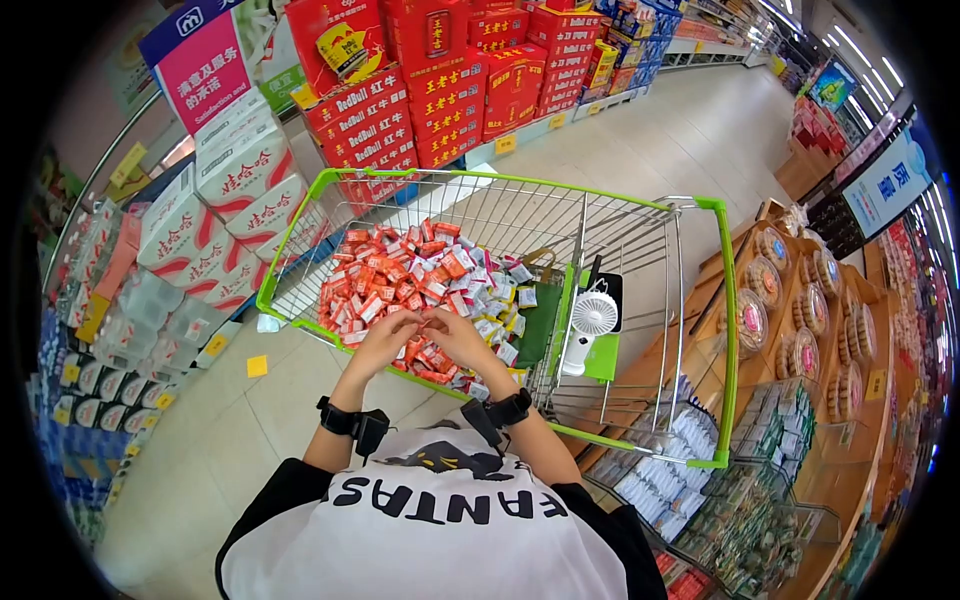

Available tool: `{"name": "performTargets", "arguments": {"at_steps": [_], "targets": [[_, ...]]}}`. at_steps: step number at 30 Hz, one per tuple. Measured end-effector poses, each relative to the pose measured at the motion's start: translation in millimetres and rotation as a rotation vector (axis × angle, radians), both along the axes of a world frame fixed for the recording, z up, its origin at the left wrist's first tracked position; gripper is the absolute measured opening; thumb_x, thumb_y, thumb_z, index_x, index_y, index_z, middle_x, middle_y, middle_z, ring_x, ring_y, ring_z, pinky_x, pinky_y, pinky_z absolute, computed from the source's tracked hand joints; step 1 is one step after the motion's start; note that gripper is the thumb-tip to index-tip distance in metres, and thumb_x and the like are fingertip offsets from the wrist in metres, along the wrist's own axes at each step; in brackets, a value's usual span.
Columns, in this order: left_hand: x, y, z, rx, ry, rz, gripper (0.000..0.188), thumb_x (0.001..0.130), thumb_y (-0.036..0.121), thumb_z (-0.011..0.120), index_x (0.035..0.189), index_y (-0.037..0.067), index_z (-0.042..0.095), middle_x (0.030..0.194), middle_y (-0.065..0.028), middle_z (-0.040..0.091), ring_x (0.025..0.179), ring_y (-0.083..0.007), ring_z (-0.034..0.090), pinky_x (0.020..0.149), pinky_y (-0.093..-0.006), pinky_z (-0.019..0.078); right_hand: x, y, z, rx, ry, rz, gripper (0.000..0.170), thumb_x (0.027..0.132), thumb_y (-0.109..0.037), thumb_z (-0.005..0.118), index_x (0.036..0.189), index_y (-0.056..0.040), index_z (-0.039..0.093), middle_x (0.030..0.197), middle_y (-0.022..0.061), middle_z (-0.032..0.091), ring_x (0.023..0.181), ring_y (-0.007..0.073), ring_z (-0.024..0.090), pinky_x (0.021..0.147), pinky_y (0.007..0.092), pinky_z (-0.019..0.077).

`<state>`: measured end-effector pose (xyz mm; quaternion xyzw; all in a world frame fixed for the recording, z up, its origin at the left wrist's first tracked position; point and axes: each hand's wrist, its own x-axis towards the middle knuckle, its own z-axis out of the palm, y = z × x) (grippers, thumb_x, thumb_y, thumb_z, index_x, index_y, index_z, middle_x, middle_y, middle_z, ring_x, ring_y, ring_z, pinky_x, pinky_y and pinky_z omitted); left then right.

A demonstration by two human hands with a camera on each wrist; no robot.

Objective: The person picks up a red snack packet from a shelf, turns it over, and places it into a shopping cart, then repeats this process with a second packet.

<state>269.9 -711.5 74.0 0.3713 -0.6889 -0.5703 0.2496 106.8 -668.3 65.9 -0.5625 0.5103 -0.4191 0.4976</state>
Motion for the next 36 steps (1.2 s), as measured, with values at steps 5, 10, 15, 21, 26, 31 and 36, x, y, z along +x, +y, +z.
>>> {"name": "performTargets", "arguments": {"at_steps": [5, 10, 15, 21, 26, 31, 36], "targets": [[-12.4, 4.5, 7.9, -0.029, 0.094, -0.082, 0.017, 0.084, 0.012, 0.046, 0.096, 0.001, 0.053, 0.083, -0.0067, 0.057, 0.070, -0.0115, 0.052, 0.065, -0.0234, 0.0416, -10.2, 12.1, 11.2, -0.033, 0.130, -0.074, 0.019, 0.078, -0.012, 0.053, 0.093, -0.0004, 0.055, 0.082, 0.0112, 0.060, 0.073, 0.0201, 0.058, 0.066, 0.0292, 0.0450], [-20.4, 1.1, 6.3, -0.024, 0.041, -0.256, 0.017, 0.083, 0.011, 0.047, 0.096, 0.001, 0.052, 0.080, -0.0055, 0.055, 0.071, -0.0110, 0.051, 0.064, -0.0236, 0.0414, -28.0, 24.6, 16.0, -0.028, 0.282, -0.099, 0.017, 0.076, -0.015, 0.055, 0.083, -0.0006, 0.058, 0.077, 0.0134, 0.060, 0.069, 0.0243, 0.057, 0.062, 0.0310, 0.0437], [-34.1, -0.2, 26.0, 0.112, 0.059, -0.415, 0.011, 0.084, 0.011, 0.047, 0.089, 0.001, 0.049, 0.078, -0.0030, 0.053, 0.069, -0.0084, 0.049, 0.060, -0.0230, 0.0404, -32.1, 41.9, 43.4, -0.011, 0.306, -0.136, 0.017, 0.075, -0.014, 0.056, 0.084, 0.0001, 0.058, 0.076, 0.0130, 0.060, 0.068, 0.0238, 0.057, 0.061, 0.0313, 0.0434], [-55.9, -0.7, 53.2, 0.029, 0.133, -0.494, 0.012, 0.084, 0.013, 0.050, 0.088, 0.002, 0.047, 0.076, -0.0022, 0.048, 0.070, -0.0093, 0.048, 0.067, -0.0236, 0.0408, -33.0, 57.4, 64.3, -0.015, 0.150, -0.346, 0.015, 0.077, -0.013, 0.056, 0.083, 0.0010, 0.056, 0.073, 0.0099, 0.056, 0.065, 0.0196, 0.054, 0.061, 0.0281, 0.0421], [-69.5, -0.6, 58.4, 0.243, 0.325, -0.621, 0.010, 0.084, 0.011, 0.049, 0.087, 0.001, 0.048, 0.079, -0.0020, 0.048, 0.075, -0.0093, 0.046, 0.068, -0.0235, 0.0392, -36.0, 78.3, 88.3, -0.144, 0.161, -0.465, 0.010, 0.079, -0.011, 0.056, 0.079, -0.0008, 0.057, 0.073, 0.0057, 0.054, 0.068, 0.0139, 0.051, 0.063, 0.0250, 0.0407], [-86.3, -2.1, 56.0, 0.256, 0.355, -0.809, 0.009, 0.082, 0.010, 0.049, 0.082, 0.001, 0.050, 0.078, -0.0025, 0.047, 0.070, -0.0089, 0.045, 0.065, -0.0218, 0.0368, -27.7, 99.7, 94.1, -0.158, 0.187, -0.629, 0.010, 0.076, -0.011, 0.060, 0.077, -0.0011, 0.057, 0.075, 0.0061, 0.055, 0.071, 0.0163, 0.052, 0.065, 0.0267, 0.0402], [-100.8, 13.9, 51.6, 0.326, 0.361, -0.884, 0.007, 0.082, 0.008, 0.049, 0.084, 0.001, 0.048, 0.078, -0.0030, 0.047, 0.070, -0.0094, 0.046, 0.066, -0.0222, 0.0379, -19.8, 119.3, 88.9, -0.215, 0.159, -0.802, 0.010, 0.077, -0.011, 0.059, 0.075, -0.0013, 0.057, 0.072, 0.0062, 0.052, 0.065, 0.0163, 0.051, 0.060, 0.0253, 0.0401]]}}
